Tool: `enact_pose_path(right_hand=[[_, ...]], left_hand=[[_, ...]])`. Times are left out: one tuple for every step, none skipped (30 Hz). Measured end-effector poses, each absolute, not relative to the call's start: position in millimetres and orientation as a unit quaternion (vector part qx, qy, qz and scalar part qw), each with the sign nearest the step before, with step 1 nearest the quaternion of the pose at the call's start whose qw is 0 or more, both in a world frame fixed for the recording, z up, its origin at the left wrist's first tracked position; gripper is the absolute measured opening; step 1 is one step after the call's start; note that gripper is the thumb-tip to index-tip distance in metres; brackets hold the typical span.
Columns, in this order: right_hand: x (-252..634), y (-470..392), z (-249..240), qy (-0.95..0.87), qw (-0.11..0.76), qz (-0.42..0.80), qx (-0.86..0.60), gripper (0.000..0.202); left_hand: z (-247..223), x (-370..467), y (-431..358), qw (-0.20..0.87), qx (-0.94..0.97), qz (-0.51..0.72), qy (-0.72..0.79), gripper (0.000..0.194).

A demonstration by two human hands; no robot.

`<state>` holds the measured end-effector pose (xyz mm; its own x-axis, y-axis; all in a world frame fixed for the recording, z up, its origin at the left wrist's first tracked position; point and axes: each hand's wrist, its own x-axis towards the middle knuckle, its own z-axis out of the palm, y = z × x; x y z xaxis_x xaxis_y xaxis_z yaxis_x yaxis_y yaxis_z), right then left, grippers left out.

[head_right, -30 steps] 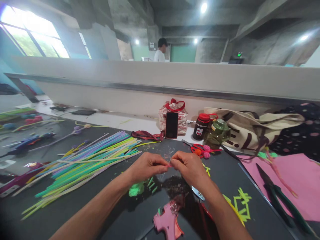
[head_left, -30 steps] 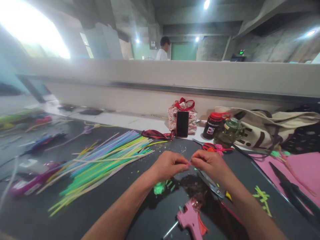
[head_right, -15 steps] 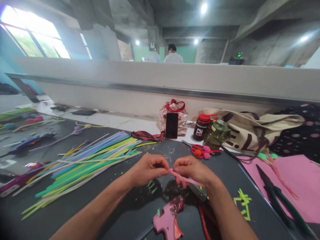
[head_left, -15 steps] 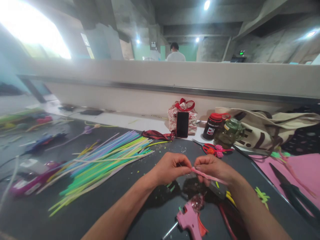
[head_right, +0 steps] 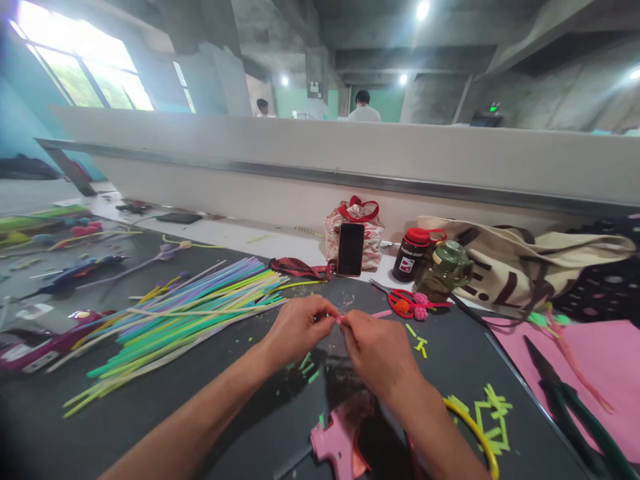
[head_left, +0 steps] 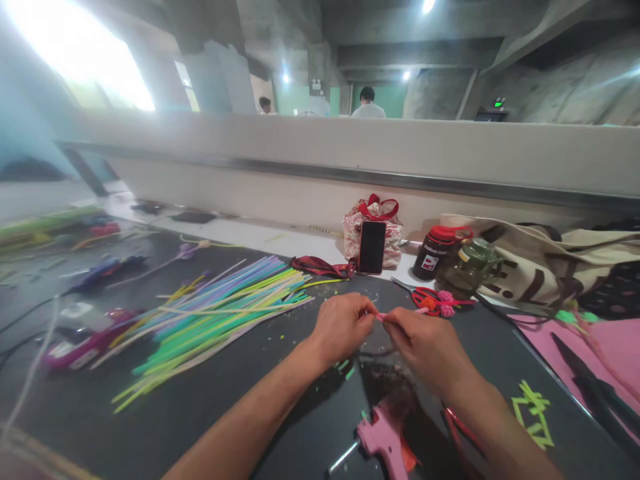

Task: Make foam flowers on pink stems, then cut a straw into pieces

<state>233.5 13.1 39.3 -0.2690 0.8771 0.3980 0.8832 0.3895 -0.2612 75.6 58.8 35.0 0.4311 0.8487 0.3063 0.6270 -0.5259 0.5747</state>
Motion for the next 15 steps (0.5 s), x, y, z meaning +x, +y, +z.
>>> enact_pose_path(right_hand=[[234,12,40,-0.796,0.239,-0.046,-0.555,0.022],[235,12,41,-0.795,0.236,-0.075,-0.554,0.022],[236,12,41,-0.793,0.239,-0.093,-0.552,0.023],[238,13,43,-0.791,0.244,-0.1,-0.552,0.024],[240,15,44,-0.789,0.248,-0.092,-0.554,0.023],[243,17,45,-0.787,0.251,-0.071,-0.559,0.022],[248,19,46,-0.785,0.254,-0.033,-0.564,0.021],[252,22,47,-0.783,0.259,0.023,-0.565,0.019],[257,25,46,-0.776,0.271,0.107,-0.559,0.017],[261,28,45,-0.762,0.286,0.202,-0.545,0.016],[265,31,43,-0.739,0.303,0.292,-0.526,0.016],[268,33,40,-0.714,0.318,0.365,-0.506,0.018],[269,34,37,-0.693,0.33,0.414,-0.49,0.021],[269,36,34,-0.679,0.34,0.438,-0.48,0.023],[267,36,31,-0.672,0.35,0.444,-0.479,0.025]], left_hand=[[35,75,59,0.189,0.832,0.279,0.44,0.019],[36,74,58,0.191,0.839,0.27,0.432,0.018],[37,74,58,0.194,0.845,0.263,0.423,0.017],[37,73,57,0.198,0.851,0.258,0.412,0.015],[38,73,57,0.203,0.856,0.257,0.4,0.014],[39,72,56,0.207,0.862,0.256,0.386,0.013],[40,72,56,0.215,0.869,0.255,0.366,0.013],[41,72,55,0.226,0.876,0.255,0.342,0.013],[41,73,54,0.244,0.881,0.257,0.314,0.013],[42,73,54,0.267,0.882,0.263,0.286,0.012],[42,74,54,0.294,0.876,0.274,0.266,0.012],[42,74,53,0.324,0.864,0.288,0.256,0.011],[42,75,54,0.353,0.846,0.305,0.259,0.011],[41,75,54,0.377,0.823,0.324,0.274,0.011],[40,76,55,0.395,0.799,0.342,0.298,0.012]])
